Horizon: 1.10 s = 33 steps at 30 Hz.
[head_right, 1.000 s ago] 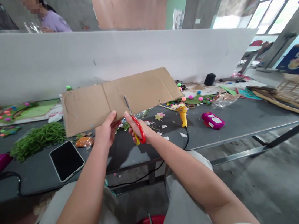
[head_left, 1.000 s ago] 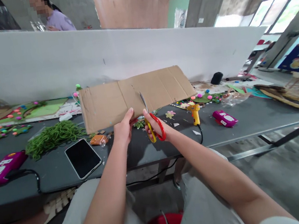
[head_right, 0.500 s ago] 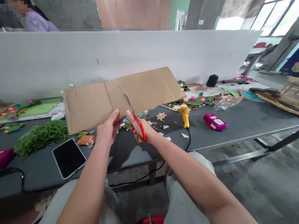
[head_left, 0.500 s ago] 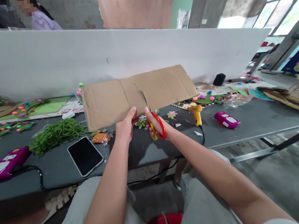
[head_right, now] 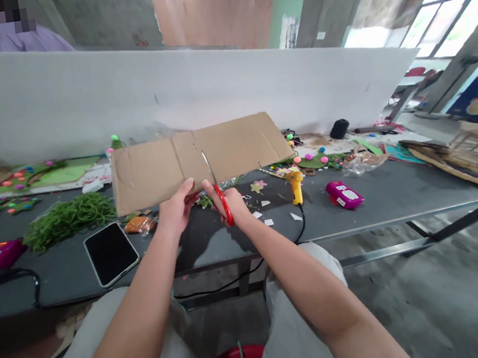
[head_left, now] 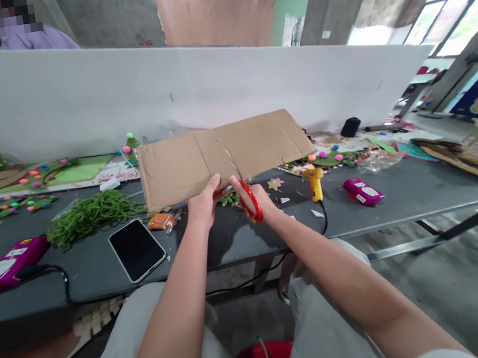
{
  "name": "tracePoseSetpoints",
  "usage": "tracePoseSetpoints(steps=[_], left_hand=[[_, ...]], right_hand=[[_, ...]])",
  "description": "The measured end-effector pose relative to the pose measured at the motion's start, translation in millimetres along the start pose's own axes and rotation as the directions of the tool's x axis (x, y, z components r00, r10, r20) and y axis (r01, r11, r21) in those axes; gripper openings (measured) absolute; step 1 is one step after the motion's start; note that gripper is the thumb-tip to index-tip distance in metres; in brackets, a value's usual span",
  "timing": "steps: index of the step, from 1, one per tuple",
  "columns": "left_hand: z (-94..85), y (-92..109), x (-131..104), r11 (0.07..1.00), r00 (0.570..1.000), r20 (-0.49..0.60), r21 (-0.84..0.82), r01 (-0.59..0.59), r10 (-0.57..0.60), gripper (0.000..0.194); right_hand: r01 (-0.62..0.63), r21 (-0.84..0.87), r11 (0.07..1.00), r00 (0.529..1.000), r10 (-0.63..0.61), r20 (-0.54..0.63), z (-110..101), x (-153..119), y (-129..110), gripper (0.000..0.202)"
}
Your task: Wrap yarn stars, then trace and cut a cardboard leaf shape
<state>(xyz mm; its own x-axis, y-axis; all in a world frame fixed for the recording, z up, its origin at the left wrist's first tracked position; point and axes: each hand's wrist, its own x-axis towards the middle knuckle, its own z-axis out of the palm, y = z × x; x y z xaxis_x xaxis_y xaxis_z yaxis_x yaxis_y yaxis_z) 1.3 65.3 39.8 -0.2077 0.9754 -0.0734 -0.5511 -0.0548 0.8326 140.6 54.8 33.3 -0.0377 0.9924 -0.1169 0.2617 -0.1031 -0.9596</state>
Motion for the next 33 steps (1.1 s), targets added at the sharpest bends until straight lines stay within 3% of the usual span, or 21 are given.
tracePoseSetpoints(steps=[8,14,18,25,33], left_hand=[[2.0,-0.3,-2.4,0.999,1.0,0.01,0.033,0.0,-0.001,0.015],[3.7,-7.9,-0.6,0.999,0.992,-0.115,0.006,-0.044,0.044,0.017],[2.7,-10.5,0.0,0.993,0.977,-0.185,-0.019,-0.113,0.108,0.024],[1.2,-13.6,1.8,0.991,0.973,-0.196,-0.028,-0.129,0.121,0.029],[5.2,-18.3,6.6,0.973,0.935,-0.294,-0.055,-0.225,0.2,0.034]], right_hand=[[-0.133,0.125,0.983,0.982,0.113,0.154,-3.8,-3.6,-8.6,0.075],[-0.17,0.151,0.974,0.975,0.144,0.169,4.2,-4.6,-6.1,0.071],[-0.174,0.148,0.973,0.977,0.153,0.146,12.1,-4.4,-2.9,0.072],[-0.053,0.026,0.998,0.999,0.053,0.0,12.0,-1.5,6.0,0.07],[-0.015,-0.059,0.998,1.0,0.015,-0.009,18.0,6.1,13.4,0.07]])
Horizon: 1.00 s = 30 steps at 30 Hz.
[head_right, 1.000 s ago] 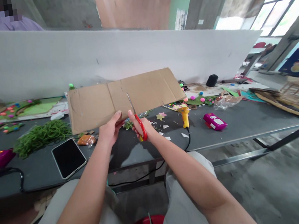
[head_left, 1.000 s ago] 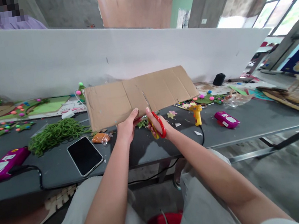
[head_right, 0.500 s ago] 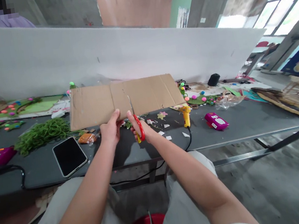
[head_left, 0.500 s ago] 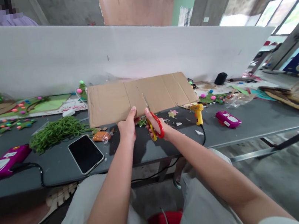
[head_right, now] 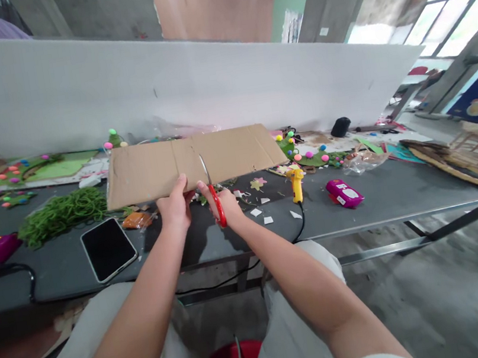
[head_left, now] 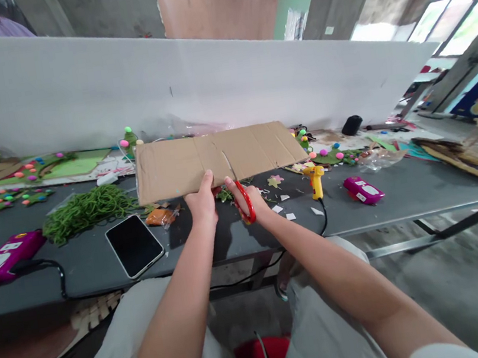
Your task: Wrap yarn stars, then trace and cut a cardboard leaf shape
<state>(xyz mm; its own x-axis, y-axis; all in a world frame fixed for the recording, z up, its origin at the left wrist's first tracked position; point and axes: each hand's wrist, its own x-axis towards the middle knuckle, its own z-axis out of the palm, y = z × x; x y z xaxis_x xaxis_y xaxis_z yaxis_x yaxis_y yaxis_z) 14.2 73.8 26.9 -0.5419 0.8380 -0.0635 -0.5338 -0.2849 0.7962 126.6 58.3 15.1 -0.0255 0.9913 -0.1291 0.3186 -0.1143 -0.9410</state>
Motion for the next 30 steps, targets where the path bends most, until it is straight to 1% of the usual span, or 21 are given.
tracePoseSetpoints(steps=[3,6,10,12,16,22,26,28,30], left_hand=[[2.0,0.8,1.3,1.0,0.999,-0.033,-0.019,-0.016,0.016,0.031],[3.7,5.8,5.1,0.999,0.998,-0.068,-0.037,-0.017,0.015,0.028],[2.3,22.4,18.1,0.998,0.992,-0.123,-0.051,-0.028,0.021,0.021],[-0.9,32.8,26.3,0.996,0.988,-0.148,-0.066,-0.061,0.051,0.019],[-8.4,48.1,36.6,0.989,0.984,-0.141,-0.083,-0.121,0.108,0.024],[-15.9,69.4,39.2,0.978,0.984,-0.108,-0.137,-0.155,0.141,0.026],[-21.1,80.4,37.6,0.975,0.993,-0.07,-0.196,-0.108,0.096,0.022],[-21.1,78.9,34.9,0.976,0.997,-0.049,-0.207,-0.065,0.056,0.021],[-19.0,72.5,30.6,0.979,1.0,-0.021,-0.203,-0.021,0.017,0.021]], right_hand=[[-0.006,-0.002,1.0,1.0,0.006,0.029,2.1,-1.3,-0.5,0.071],[-0.004,-0.005,1.0,0.998,0.004,0.058,4.3,-6.3,-0.1,0.071],[-0.003,-0.04,0.999,0.994,0.007,0.107,6.8,-16.6,2.5,0.07],[-0.011,-0.053,0.999,0.991,0.018,0.132,5.2,-20.2,2.2,0.07],[-0.04,-0.025,0.999,0.99,0.042,0.131,-9.6,-20.6,-4.2,0.069],[-0.107,0.097,0.99,0.98,0.089,0.176,-40.5,-11.3,-7.6,0.071],[-0.086,0.21,0.974,0.978,0.043,0.202,-55.2,-6.6,-9.5,0.071],[-0.066,0.238,0.969,0.966,0.002,0.26,-61.1,-8.2,-13.6,0.07],[-0.058,0.243,0.968,0.935,-0.033,0.353,-65.1,-12.1,-18.8,0.07]])
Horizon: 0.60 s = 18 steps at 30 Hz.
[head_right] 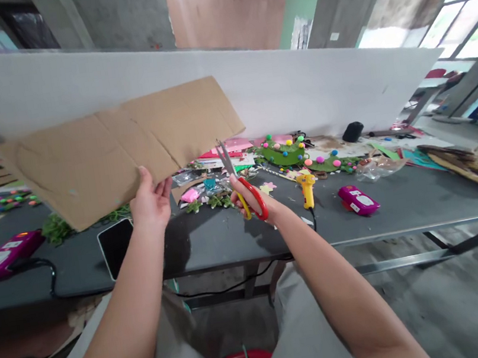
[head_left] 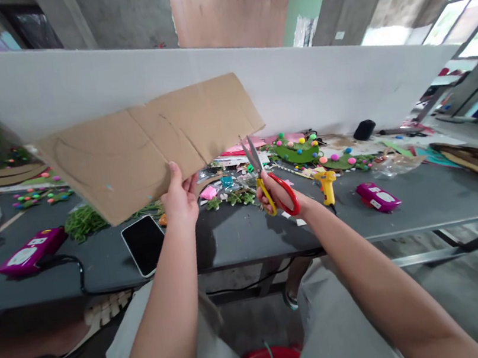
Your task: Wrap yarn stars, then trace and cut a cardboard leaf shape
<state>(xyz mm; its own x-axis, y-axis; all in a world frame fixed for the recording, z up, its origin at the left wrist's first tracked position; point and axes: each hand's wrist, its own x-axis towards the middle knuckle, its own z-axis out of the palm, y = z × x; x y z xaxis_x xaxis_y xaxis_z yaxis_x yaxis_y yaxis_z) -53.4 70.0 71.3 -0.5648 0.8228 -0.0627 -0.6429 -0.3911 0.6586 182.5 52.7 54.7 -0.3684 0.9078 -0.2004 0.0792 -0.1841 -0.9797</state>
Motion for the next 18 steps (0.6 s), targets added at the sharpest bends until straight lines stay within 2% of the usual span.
tracePoseSetpoints(steps=[3,5,9,18], left_hand=[[2.2,-15.1,-9.2,0.998,0.996,0.057,0.025,0.062,-0.063,0.02],[3.2,-25.1,-15.7,0.995,0.99,0.105,0.048,0.092,-0.097,0.018],[2.3,-37.8,-23.3,0.988,0.979,0.157,0.102,0.112,-0.127,0.018],[-3.5,-50.6,-21.6,0.977,0.981,0.163,0.201,0.068,-0.102,0.037]], right_hand=[[-0.026,-0.009,1.0,0.987,0.027,0.157,2.4,-5.5,-7.1,0.078],[-0.045,-0.028,0.999,0.977,0.05,0.206,4.5,-6.3,-10.4,0.084],[-0.067,-0.032,0.997,0.982,0.072,0.172,5.2,-6.6,-16.1,0.085],[-0.134,-0.058,0.989,0.982,0.14,0.126,1.9,-15.1,-22.2,0.085]])
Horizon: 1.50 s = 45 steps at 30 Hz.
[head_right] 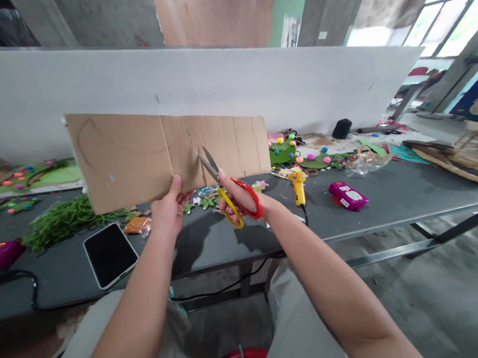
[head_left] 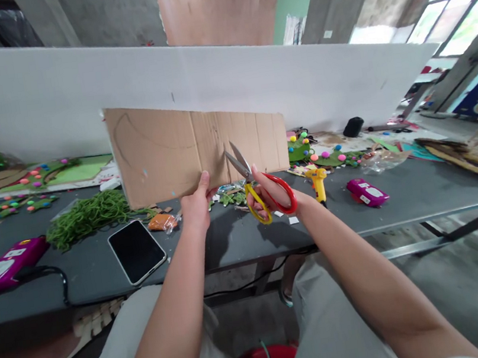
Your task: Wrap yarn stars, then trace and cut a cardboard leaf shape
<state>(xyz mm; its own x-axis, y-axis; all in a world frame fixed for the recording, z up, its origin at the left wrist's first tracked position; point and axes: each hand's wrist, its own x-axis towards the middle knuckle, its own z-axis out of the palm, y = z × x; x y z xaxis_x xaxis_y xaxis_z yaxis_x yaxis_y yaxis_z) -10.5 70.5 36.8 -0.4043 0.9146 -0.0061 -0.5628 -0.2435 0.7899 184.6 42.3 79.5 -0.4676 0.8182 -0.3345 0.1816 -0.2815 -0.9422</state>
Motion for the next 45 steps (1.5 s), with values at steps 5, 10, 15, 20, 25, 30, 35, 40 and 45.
tracePoseSetpoints(steps=[5,10,15,20,25,30,35,40,45], left_hand=[[-1.0,-2.7,0.2,0.999,1.0,0.017,0.039,-0.01,0.01,0.035],[-4.7,-6.5,0.1,0.994,0.998,0.065,0.106,0.011,-0.018,0.036],[-3.2,-11.1,-3.7,0.99,0.994,0.103,0.136,0.028,-0.042,0.035],[2.7,-8.3,-9.0,0.993,0.99,0.129,0.11,0.039,-0.054,0.035],[6.1,-9.2,-14.0,0.994,0.985,0.147,0.071,0.083,-0.093,0.036],[4.5,-12.3,-14.3,0.991,0.977,0.171,0.063,0.121,-0.13,0.04],[4.4,-13.3,-14.3,0.987,0.972,0.174,0.051,0.15,-0.157,0.032],[4.9,-13.4,-14.2,0.983,0.968,0.172,0.04,0.182,-0.186,0.029],[2.5,-18.3,-11.7,0.981,0.967,0.164,0.026,0.191,-0.192,0.024]], right_hand=[[-0.042,0.009,0.999,0.999,0.042,-0.024,-0.9,2.5,1.2,0.087],[-0.072,0.012,0.997,0.995,0.073,-0.065,-2.5,1.8,-1.9,0.089],[-0.036,0.012,0.999,0.982,0.038,-0.184,1.2,10.6,0.9,0.084],[0.049,-0.002,0.999,0.953,-0.047,-0.301,13.3,22.1,8.3,0.081],[0.1,-0.023,0.995,0.921,-0.101,-0.377,22.7,24.5,9.1,0.08],[0.095,-0.062,0.994,0.912,-0.112,-0.394,20.8,26.4,12.4,0.078],[0.097,-0.139,0.986,0.886,-0.149,-0.439,19.6,34.5,21.5,0.075],[0.108,-0.218,0.97,0.86,-0.201,-0.469,21.8,41.0,27.3,0.072],[0.134,-0.27,0.954,0.826,-0.258,-0.501,24.4,46.1,33.4,0.071]])
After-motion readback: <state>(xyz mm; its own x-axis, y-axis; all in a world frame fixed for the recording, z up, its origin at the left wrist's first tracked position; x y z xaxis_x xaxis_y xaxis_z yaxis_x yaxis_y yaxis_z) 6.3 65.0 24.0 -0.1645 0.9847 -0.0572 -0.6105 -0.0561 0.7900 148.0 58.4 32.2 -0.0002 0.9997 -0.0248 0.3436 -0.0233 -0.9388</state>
